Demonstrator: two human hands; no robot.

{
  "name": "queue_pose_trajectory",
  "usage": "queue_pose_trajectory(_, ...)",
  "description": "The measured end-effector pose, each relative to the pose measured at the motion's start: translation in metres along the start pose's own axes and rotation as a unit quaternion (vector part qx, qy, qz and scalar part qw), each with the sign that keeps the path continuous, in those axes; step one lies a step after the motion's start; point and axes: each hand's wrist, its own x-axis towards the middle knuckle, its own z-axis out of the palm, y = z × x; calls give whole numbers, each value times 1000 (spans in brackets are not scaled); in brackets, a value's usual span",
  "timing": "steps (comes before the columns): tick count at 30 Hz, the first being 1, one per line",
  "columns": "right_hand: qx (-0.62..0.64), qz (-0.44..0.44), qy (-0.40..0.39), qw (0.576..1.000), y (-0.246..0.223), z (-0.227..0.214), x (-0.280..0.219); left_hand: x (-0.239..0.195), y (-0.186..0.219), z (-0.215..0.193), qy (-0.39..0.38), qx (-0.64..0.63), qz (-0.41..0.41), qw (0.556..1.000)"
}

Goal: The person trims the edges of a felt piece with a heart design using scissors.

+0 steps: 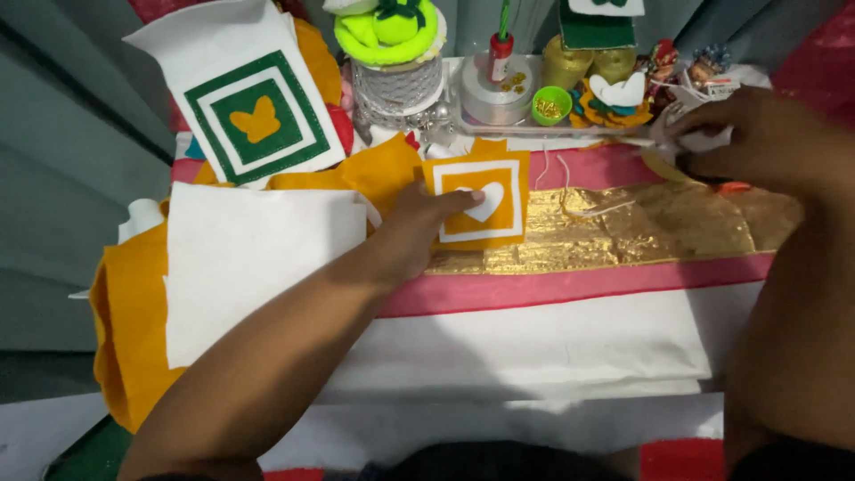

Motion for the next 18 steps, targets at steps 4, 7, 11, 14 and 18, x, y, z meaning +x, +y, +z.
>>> queue_pose_trajectory(4,230,-65,31,970,-10,-6,-10,-7,11,8,17,-7,-8,1000)
queue_pose_trajectory(7,322,-96,-90,938,-14,9,-2,-15,13,13,8,28,-61,998)
queue_pose_trajectory(11,295,-86,-153,939,-31,19,2,-12,7,9,-48,73,33,996)
queue_pose_trajectory(14,291,-104,-163,937,-43,23,2,-12,4,5,-48,84,31,995)
queue_pose_trajectory(18,313,-94,-135,935,-47,23,1,-14,9,8,-25,125,26,991)
